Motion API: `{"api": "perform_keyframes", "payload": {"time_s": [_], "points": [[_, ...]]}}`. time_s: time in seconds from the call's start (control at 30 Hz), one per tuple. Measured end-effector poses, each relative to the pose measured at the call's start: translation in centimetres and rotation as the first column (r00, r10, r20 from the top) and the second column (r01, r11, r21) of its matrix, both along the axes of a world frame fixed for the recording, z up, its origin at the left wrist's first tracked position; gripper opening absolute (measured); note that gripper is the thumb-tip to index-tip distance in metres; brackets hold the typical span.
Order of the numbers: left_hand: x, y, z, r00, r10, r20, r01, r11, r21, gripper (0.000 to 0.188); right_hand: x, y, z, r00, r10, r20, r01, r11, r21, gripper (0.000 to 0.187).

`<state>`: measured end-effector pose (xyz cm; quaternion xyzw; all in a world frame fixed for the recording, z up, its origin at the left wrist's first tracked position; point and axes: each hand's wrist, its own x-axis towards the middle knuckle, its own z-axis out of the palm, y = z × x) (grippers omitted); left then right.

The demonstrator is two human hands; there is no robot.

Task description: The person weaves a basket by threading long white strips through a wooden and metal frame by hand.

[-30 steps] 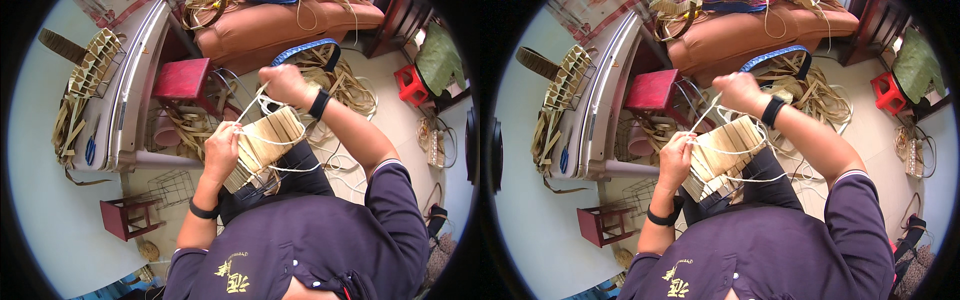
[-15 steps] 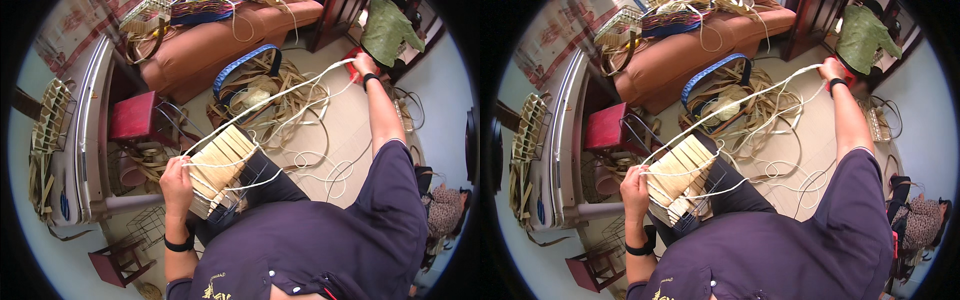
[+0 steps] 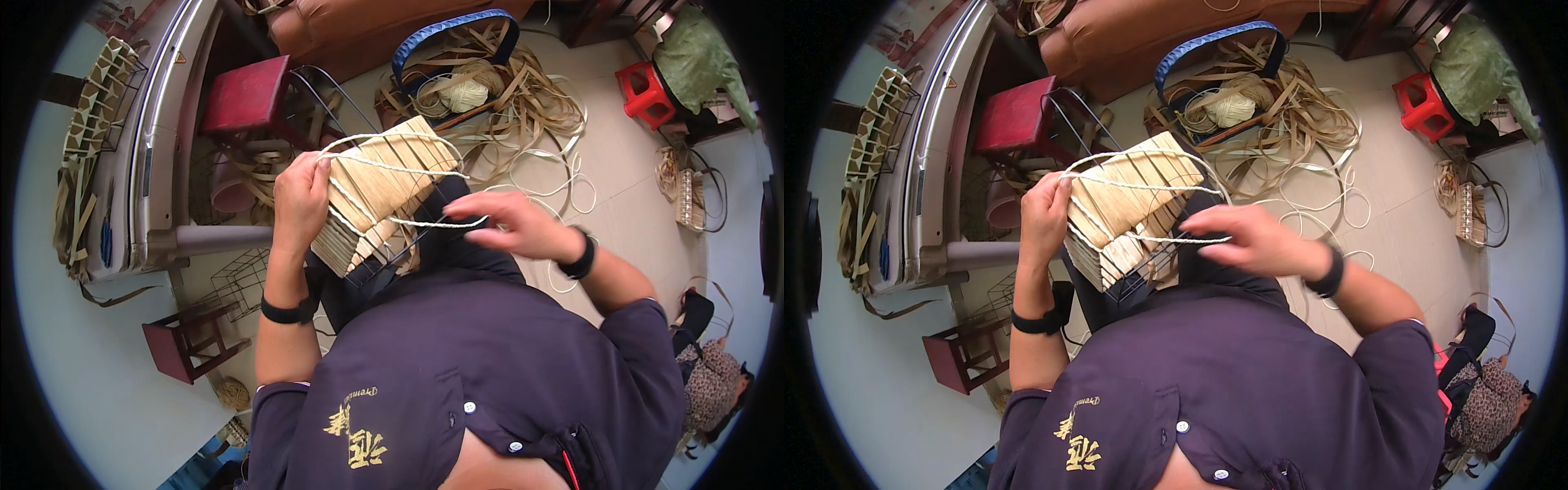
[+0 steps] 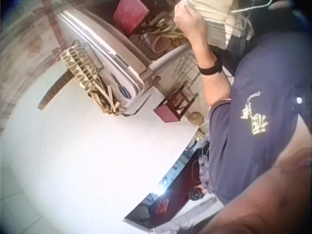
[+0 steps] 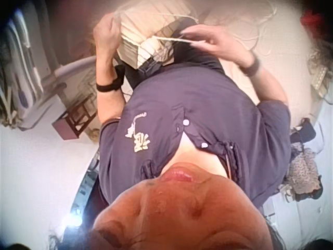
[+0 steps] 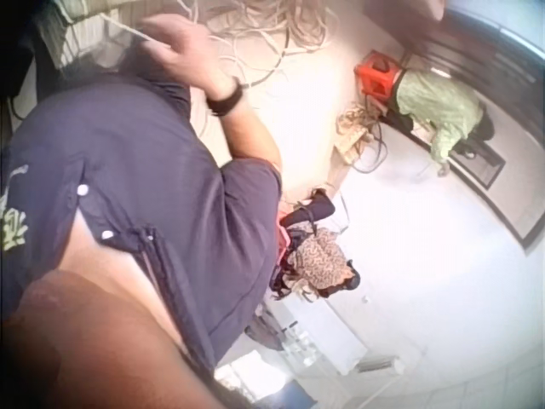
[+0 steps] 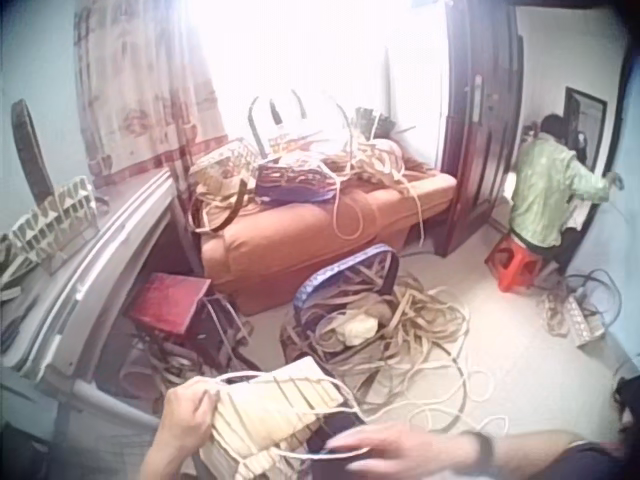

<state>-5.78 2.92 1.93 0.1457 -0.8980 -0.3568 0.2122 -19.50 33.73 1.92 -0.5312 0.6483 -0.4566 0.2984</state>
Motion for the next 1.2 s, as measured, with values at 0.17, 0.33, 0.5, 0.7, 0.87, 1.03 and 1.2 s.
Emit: {"api": "perform_keyframes", "payload": {"time_s": [0.17, 0.33, 0.5, 0.7, 0.87, 1.03, 1.2], "points": [[0.3, -0.2, 0.2, 0.999, 0.024, 0.037, -0.025, 0.999, 0.028, 0.025, 2.7, -3.9, -3.1, 0.934, -0.108, -0.34, 0.091, 0.994, -0.064, 0.017], [0.7, -0.1, 0.1, 1.0, 0.013, -0.002, -0.013, 1.0, 0.025, 0.024, -0.9, 1.5, -4.0, 0.945, -0.326, -0.01, 0.318, 0.929, -0.191, 0.016], [0.5, 1.3, 1.9, 0.99, 0.061, 0.127, -0.062, 0.998, 0.001, 0.022, -13.2, 26.4, -14.0, 0.42, -0.799, -0.43, 0.901, 0.424, 0.091, 0.01], [1.0, 0.0, 0.8, 0.998, 0.02, 0.061, -0.023, 0.998, 0.058, 0.025, -13.9, 58.7, -12.8, 0.046, -0.299, -0.953, 0.847, -0.495, 0.196, 0.032], [0.0, 1.6, 2.0, 0.994, 0.038, 0.101, -0.04, 0.999, 0.017, 0.023, -15.1, 32.9, -20.4, 0.426, -0.634, -0.646, 0.902, 0.348, 0.254, 0.047], [0.4, -0.8, 0.7, 0.984, -0.005, 0.178, -0.019, 0.991, 0.133, 0.026, -4.7, 1.8, -4.7, 0.906, -0.416, -0.085, 0.413, 0.91, -0.042, 0.035], [0.4, -1.5, 0.9, 0.983, -0.11, 0.15, 0.026, 0.881, 0.472, 0.029, -4.0, -5.2, -4.5, 0.896, -0.283, -0.343, 0.193, 0.942, -0.273, 0.024]]}}
